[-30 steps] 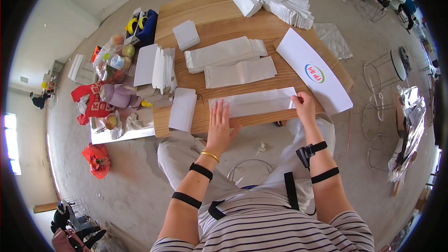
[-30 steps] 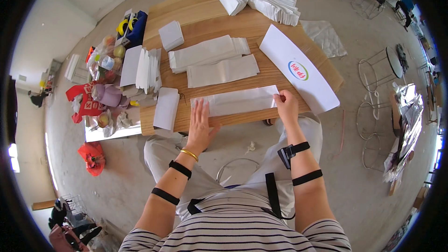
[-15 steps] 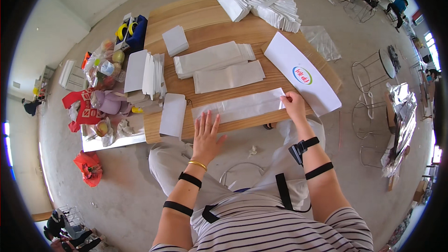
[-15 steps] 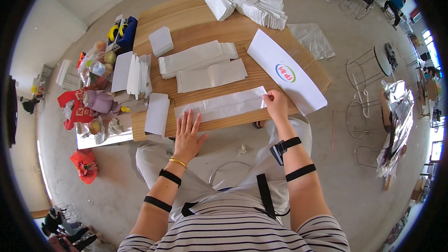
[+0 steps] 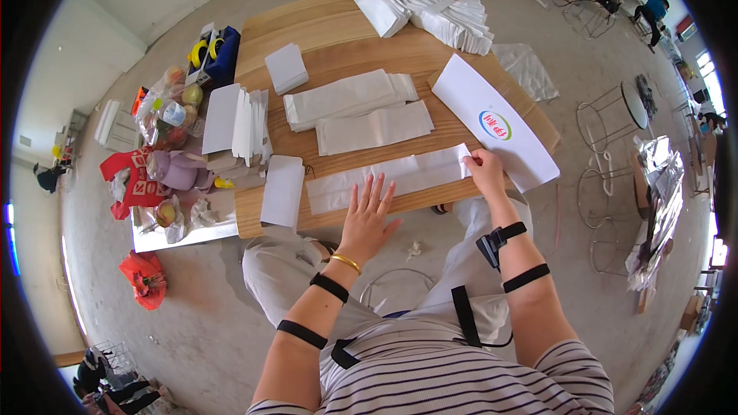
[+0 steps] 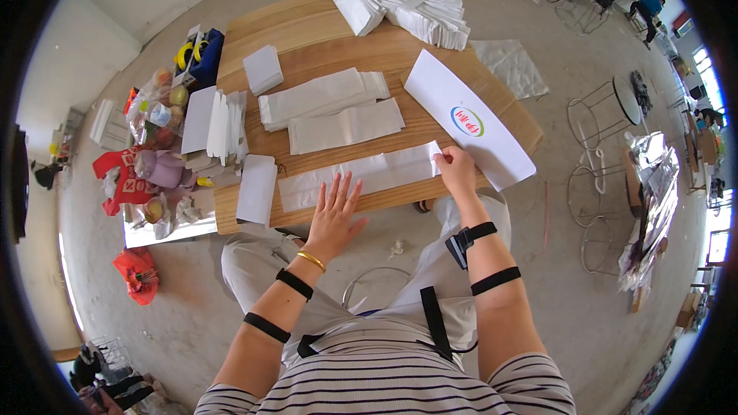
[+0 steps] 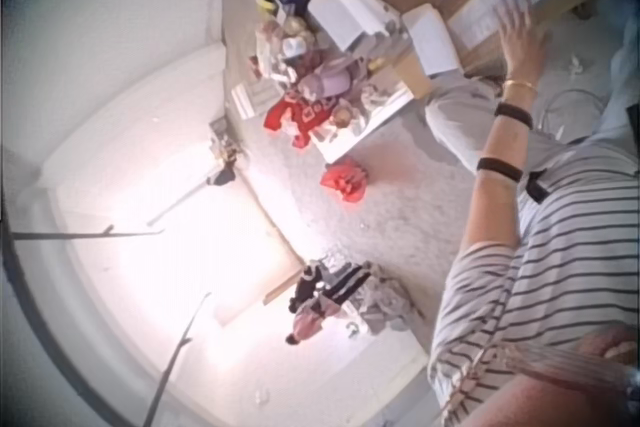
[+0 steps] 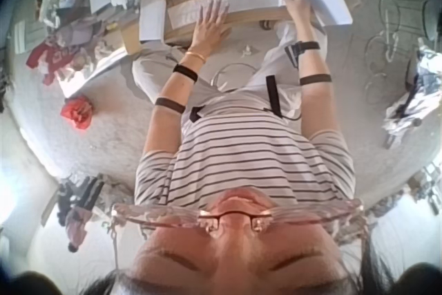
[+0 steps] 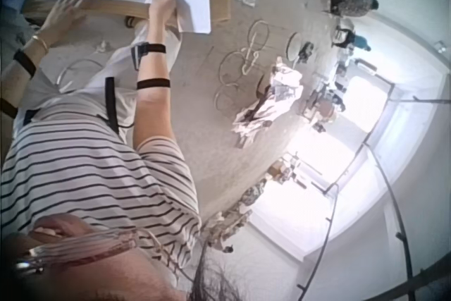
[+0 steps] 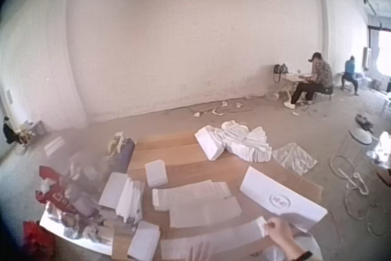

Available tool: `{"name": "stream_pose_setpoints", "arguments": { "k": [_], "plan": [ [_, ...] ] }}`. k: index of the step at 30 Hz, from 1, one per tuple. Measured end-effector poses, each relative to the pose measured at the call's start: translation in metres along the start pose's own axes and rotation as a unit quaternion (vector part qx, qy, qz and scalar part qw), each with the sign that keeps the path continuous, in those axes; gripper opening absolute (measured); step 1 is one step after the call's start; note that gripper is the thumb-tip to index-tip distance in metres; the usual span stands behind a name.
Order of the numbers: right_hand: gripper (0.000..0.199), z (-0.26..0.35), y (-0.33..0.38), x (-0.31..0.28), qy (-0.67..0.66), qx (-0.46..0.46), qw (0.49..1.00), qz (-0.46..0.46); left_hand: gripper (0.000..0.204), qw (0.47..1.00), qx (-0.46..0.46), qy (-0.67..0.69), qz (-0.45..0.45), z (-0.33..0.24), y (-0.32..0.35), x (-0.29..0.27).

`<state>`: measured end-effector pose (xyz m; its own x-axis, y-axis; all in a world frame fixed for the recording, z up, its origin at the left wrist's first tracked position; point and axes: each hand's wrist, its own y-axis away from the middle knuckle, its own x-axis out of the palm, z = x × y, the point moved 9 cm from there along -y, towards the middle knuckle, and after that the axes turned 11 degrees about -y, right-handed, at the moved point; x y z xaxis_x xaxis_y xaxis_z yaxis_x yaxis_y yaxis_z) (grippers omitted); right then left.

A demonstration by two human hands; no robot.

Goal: Folding white plastic bags and stacking them into a box.

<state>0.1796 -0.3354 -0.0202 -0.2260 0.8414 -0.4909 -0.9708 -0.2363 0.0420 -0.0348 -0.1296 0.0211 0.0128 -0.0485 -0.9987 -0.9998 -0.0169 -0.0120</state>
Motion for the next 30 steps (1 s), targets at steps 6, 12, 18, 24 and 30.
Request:
{"name": "stream_pose_setpoints", "arguments": {
  "k": [6, 12, 18, 24, 30],
  "plan": [
    [0.023, -0.012, -0.005, 0.0, -0.023, 0.0, 0.999, -0.022, 0.078, 1.0, -0.018, -0.007, 0.015, 0.0, -0.006, 0.015],
    [0.022, -0.007, -0.001, -0.003, -0.009, 0.013, 0.999, -0.039, 0.078, 1.0, -0.022, -0.009, 0.003, 0.0, -0.006, 0.016],
    [0.026, 0.055, 0.025, -0.012, 0.187, -0.102, 0.974, -0.082, 0.078, 1.0, -0.026, -0.008, -0.005, 0.002, -0.005, 0.014],
    [0.044, 0.124, 0.084, 0.075, 0.164, -0.292, 0.938, 0.088, 0.078, 0.999, -0.028, -0.013, -0.015, 0.003, -0.004, 0.018],
    [0.074, 0.106, 0.101, 0.126, 0.254, -0.334, 0.889, 0.185, 0.08, 0.999, -0.031, -0.015, -0.015, 0.003, -0.006, 0.022]
  ]
}}
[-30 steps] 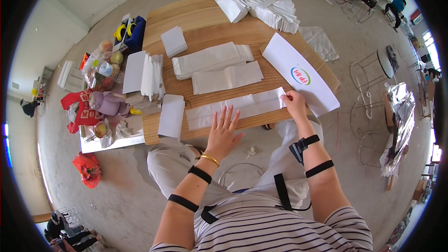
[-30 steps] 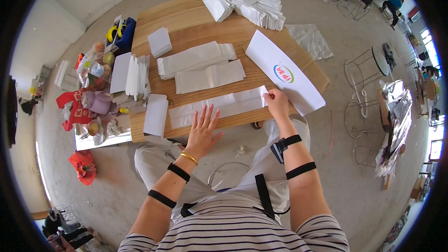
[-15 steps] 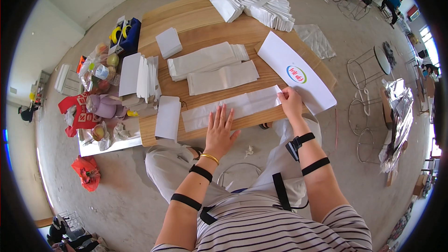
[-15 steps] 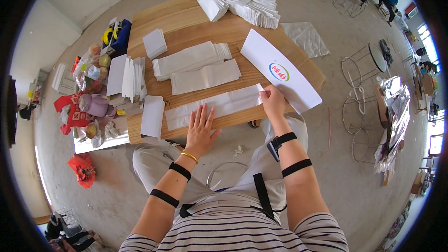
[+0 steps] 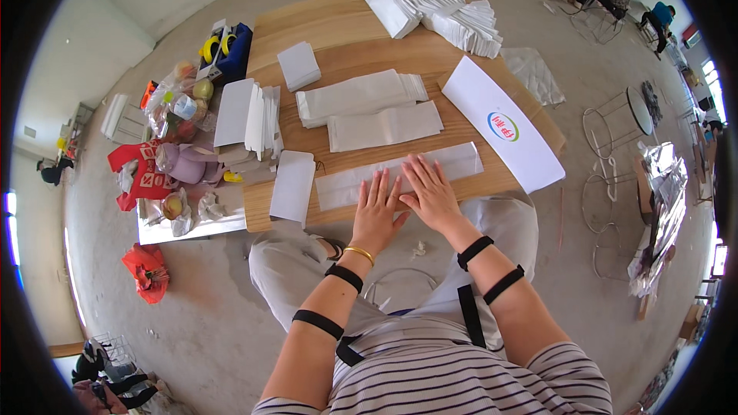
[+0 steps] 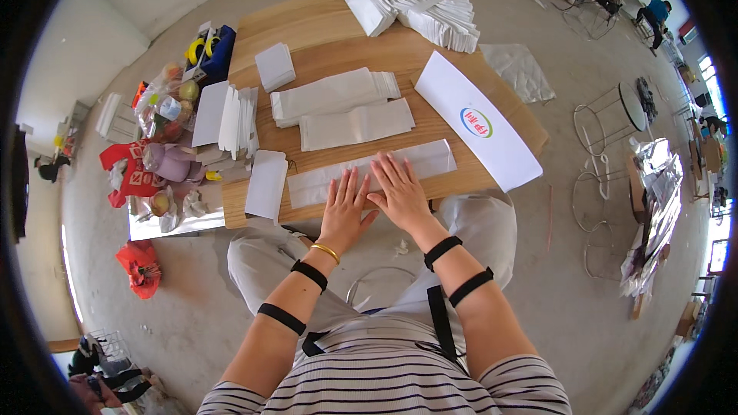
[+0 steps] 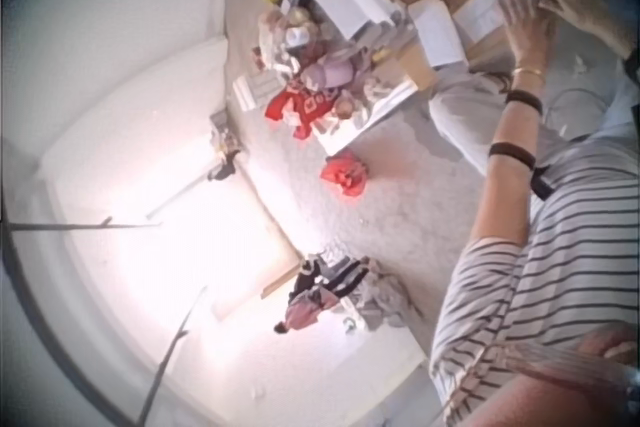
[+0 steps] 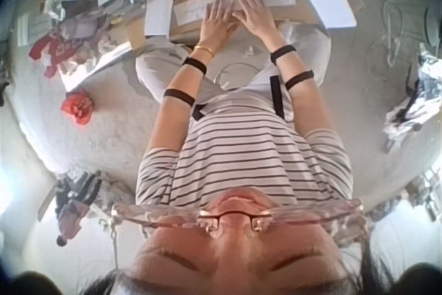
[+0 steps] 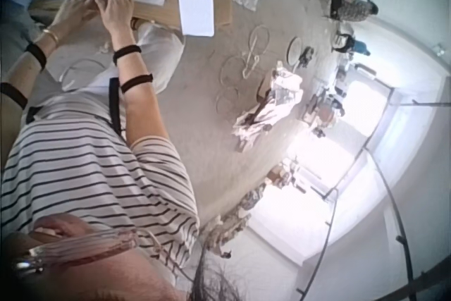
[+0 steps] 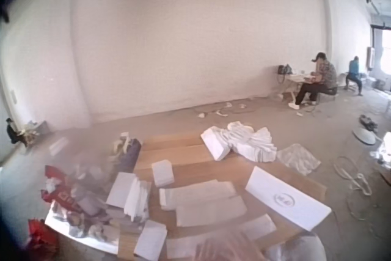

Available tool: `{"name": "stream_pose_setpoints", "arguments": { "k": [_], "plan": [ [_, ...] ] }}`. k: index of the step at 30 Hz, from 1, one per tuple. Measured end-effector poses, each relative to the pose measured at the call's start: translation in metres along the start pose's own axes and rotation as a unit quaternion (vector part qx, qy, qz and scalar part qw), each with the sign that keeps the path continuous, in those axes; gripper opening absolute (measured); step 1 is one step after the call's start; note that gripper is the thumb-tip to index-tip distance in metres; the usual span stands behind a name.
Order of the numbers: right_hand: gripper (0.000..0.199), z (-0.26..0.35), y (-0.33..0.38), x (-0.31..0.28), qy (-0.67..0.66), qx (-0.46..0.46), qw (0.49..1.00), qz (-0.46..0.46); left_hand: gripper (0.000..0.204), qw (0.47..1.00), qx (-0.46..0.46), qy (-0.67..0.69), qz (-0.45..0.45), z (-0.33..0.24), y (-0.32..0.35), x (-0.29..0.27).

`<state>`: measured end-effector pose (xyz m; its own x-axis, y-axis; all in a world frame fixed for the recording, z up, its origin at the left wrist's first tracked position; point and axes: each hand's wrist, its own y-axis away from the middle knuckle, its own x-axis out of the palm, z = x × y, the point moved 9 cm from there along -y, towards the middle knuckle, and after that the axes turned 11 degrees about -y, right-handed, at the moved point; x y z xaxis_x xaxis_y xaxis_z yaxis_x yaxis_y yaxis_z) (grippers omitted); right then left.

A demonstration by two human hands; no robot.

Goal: Folding white plastic bags and stacking them into a box.

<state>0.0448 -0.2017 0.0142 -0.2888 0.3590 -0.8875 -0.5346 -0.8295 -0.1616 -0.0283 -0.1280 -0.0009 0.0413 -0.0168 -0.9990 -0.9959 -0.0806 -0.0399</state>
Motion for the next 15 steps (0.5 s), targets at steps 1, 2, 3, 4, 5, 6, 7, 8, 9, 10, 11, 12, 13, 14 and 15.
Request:
{"name": "stream_pose_setpoints", "arguments": {
  "k": [1, 2, 3, 4, 5, 6, 7, 8, 9, 10, 11, 12, 13, 14, 15],
  "plan": [
    [0.075, -0.001, 0.0, -0.003, 0.0, 0.014, 1.0, -0.017, 0.081, 1.0, -0.002, -0.001, 0.002, 0.002, 0.001, 0.001],
    [0.077, -0.003, 0.002, -0.007, 0.0, 0.03, 0.999, -0.033, 0.081, 1.0, -0.004, -0.002, 0.003, 0.001, 0.001, 0.0],
    [0.077, -0.006, 0.005, -0.006, -0.002, 0.029, 0.999, -0.032, 0.081, 1.0, -0.002, 0.001, 0.0, 0.001, 0.001, -0.001],
    [0.077, -0.012, 0.007, -0.004, 0.007, 0.042, 0.999, -0.03, 0.081, 1.0, 0.0, 0.004, -0.003, 0.0, 0.001, -0.002],
    [0.076, -0.014, 0.005, -0.005, 0.015, 0.054, 0.998, -0.03, 0.081, 1.0, -0.003, 0.002, -0.003, 0.002, 0.001, -0.003],
    [0.076, -0.012, 0.002, -0.006, 0.012, 0.051, 0.998, -0.03, 0.082, 1.0, 0.002, -0.007, -0.001, 0.001, 0.001, -0.003],
    [0.076, -0.01, 0.0, -0.011, 0.009, 0.044, 0.998, -0.051, 0.083, 1.0, 0.007, -0.015, 0.002, 0.002, 0.002, -0.003],
    [0.076, -0.004, -0.001, -0.016, 0.004, 0.037, 0.997, -0.071, 0.083, 1.0, 0.002, -0.019, 0.005, 0.003, 0.003, -0.004],
    [0.076, 0.003, -0.003, -0.017, -0.001, 0.032, 0.997, -0.07, 0.083, 1.0, 0.004, 0.012, -0.005, 0.005, 0.004, -0.006],
    [0.076, 0.013, -0.006, -0.015, -0.007, 0.019, 0.998, -0.06, 0.082, 0.999, 0.006, 0.042, -0.015, 0.008, 0.006, -0.01],
    [0.076, 0.014, -0.007, -0.014, -0.008, 0.011, 0.999, -0.053, 0.082, 0.999, 0.008, 0.041, -0.015, 0.008, 0.004, -0.016],
    [0.076, 0.012, -0.006, -0.011, -0.009, 0.012, 0.998, -0.054, 0.08, 0.997, -0.021, 0.066, -0.04, 0.014, 0.003, -0.026],
    [0.076, 0.009, -0.006, -0.006, -0.005, 0.021, 0.999, -0.045, 0.078, 0.993, -0.05, 0.09, -0.065, 0.021, 0.003, -0.037],
    [0.075, 0.01, -0.006, -0.001, -0.004, 0.026, 0.999, -0.036, 0.078, 0.993, -0.053, 0.085, -0.064, 0.028, 0.009, -0.042],
    [0.075, 0.01, -0.006, 0.0, -0.006, 0.027, 0.999, -0.037, 0.074, 0.984, -0.124, 0.097, -0.089, 0.051, 0.018, -0.047]
  ]
}}
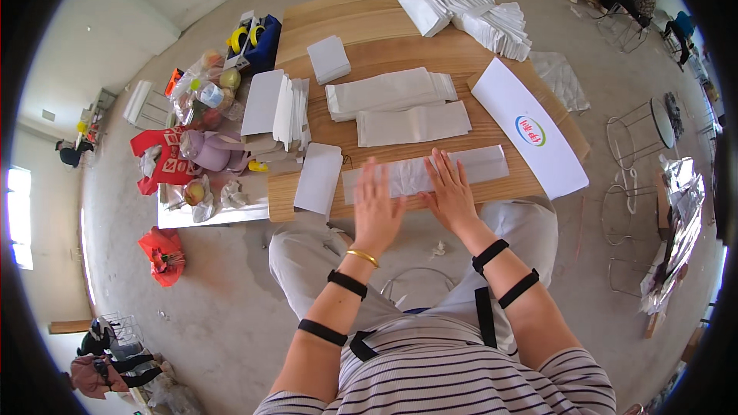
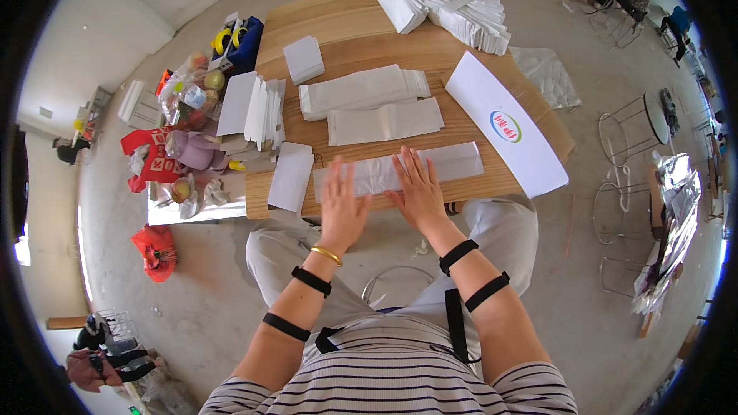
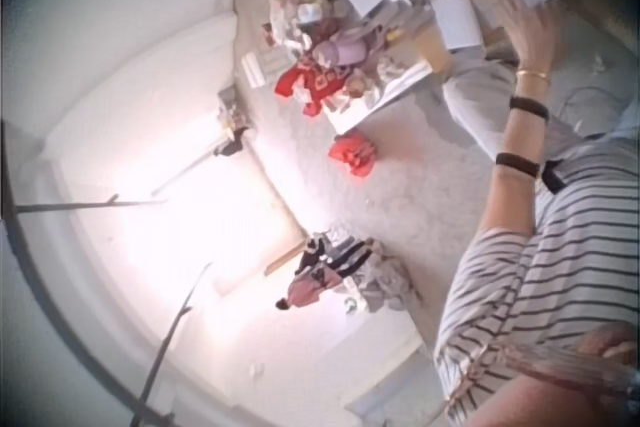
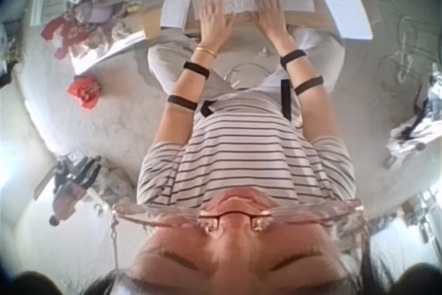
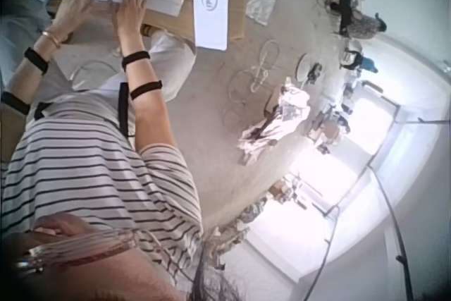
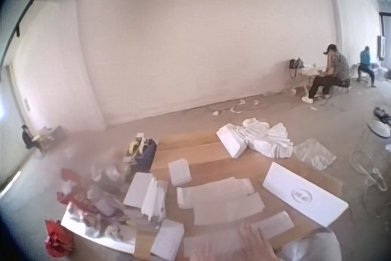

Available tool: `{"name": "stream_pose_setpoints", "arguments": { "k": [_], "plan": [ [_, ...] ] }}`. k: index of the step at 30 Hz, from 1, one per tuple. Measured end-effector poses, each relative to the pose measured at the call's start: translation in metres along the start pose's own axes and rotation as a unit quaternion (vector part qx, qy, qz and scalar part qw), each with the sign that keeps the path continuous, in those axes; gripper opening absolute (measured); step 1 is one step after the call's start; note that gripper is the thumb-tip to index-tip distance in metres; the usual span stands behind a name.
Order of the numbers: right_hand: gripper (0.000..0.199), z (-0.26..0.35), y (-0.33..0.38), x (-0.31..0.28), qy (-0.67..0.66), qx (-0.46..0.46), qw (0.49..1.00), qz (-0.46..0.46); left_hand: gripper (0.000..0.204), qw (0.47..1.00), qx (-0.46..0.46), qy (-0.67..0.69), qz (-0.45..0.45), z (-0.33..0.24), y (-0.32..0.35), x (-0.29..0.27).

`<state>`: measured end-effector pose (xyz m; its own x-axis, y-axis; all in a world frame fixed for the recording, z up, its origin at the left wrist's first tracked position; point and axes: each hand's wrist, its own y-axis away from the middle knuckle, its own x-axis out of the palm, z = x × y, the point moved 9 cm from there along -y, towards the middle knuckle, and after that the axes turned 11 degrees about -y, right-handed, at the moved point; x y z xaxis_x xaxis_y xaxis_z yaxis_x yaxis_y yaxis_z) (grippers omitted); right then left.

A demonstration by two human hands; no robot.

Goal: Folding white plastic bags and stacking them into a box.

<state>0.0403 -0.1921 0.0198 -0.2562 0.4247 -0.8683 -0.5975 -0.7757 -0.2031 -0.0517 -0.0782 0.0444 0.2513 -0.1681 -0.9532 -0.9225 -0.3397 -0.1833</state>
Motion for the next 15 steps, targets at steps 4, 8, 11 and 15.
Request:
{"name": "stream_pose_setpoints", "arguments": {
  "k": [4, 8, 11, 15],
  "plan": [
    [0.075, 0.011, -0.002, 0.012, -0.002, -0.023, 1.0, 0.007, 0.063, 0.977, -0.211, 0.001, -0.009, 0.069, 0.028, -0.007],
    [0.074, 0.016, -0.003, 0.024, -0.008, -0.027, 0.999, 0.025, 0.059, 0.972, -0.232, -0.025, 0.008, 0.083, 0.031, -0.004],
    [0.076, 0.016, -0.004, 0.023, -0.01, -0.022, 1.0, 0.018, 0.052, 0.969, -0.243, -0.049, -0.016, 0.086, 0.027, -0.006],
    [0.078, 0.023, -0.006, 0.021, -0.015, -0.025, 1.0, 0.007, 0.041, 0.958, -0.277, -0.074, -0.02, 0.099, 0.025, -0.001]
  ]
}}
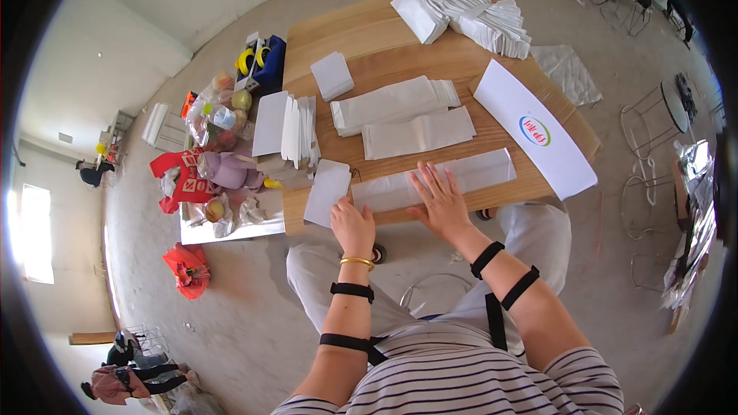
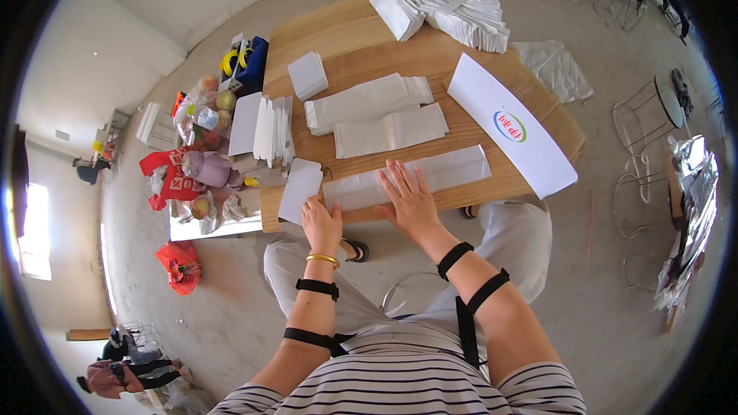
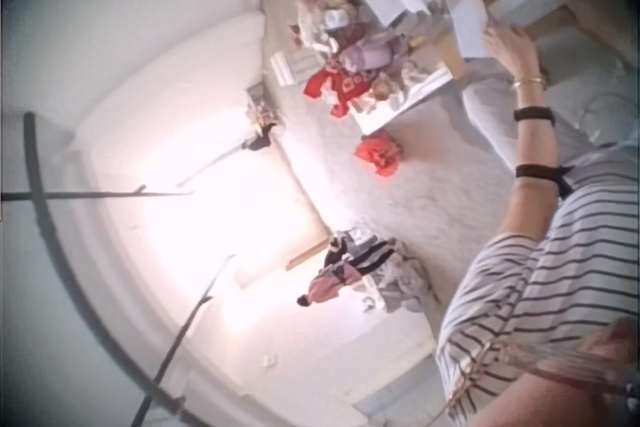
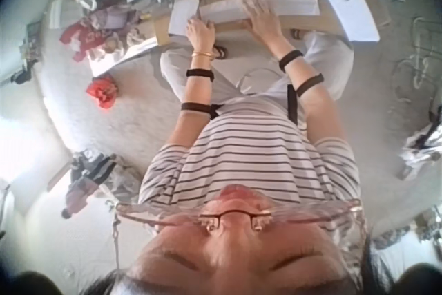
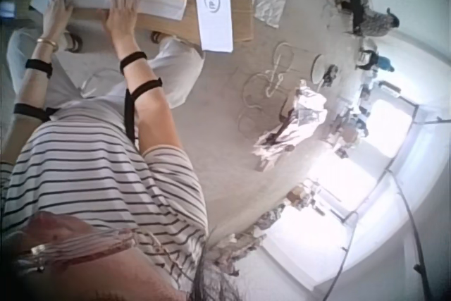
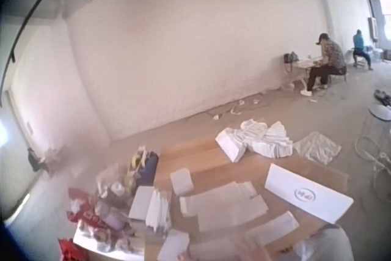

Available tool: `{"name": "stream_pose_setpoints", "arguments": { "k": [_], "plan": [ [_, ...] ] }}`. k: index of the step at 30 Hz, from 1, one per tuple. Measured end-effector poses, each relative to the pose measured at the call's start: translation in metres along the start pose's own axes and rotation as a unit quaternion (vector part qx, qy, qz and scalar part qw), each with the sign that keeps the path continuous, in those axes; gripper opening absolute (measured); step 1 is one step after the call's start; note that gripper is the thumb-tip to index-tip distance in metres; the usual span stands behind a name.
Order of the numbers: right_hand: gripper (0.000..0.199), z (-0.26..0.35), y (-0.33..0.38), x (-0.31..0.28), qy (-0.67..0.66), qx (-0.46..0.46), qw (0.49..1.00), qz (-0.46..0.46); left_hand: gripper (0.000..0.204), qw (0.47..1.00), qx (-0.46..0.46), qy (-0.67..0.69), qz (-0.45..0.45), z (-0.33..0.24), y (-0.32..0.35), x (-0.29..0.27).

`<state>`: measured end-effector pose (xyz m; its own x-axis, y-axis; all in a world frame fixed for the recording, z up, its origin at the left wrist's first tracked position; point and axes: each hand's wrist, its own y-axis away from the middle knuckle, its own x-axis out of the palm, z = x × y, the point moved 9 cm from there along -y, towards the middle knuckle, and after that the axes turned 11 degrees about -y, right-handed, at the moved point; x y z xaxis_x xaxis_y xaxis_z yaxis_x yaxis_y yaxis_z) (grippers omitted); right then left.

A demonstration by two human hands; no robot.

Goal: Folding white plastic bags and stacking them into a box.

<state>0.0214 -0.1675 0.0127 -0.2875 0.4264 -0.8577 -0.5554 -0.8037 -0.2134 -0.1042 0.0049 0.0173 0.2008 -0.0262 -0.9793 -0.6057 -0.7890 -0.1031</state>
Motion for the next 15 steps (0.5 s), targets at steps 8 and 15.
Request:
{"name": "stream_pose_setpoints", "arguments": {
  "k": [8, 15],
  "plan": [
    [0.077, 0.004, 0.002, 0.003, -0.028, -0.02, 0.999, 0.002, 0.031, 0.999, -0.024, -0.001, 0.047, 0.008, -0.009, 0.014],
    [0.076, 0.004, 0.001, 0.002, -0.047, -0.012, 0.999, 0.008, 0.017, 0.997, -0.001, -0.006, 0.074, 0.003, -0.01, 0.013]
  ]
}}
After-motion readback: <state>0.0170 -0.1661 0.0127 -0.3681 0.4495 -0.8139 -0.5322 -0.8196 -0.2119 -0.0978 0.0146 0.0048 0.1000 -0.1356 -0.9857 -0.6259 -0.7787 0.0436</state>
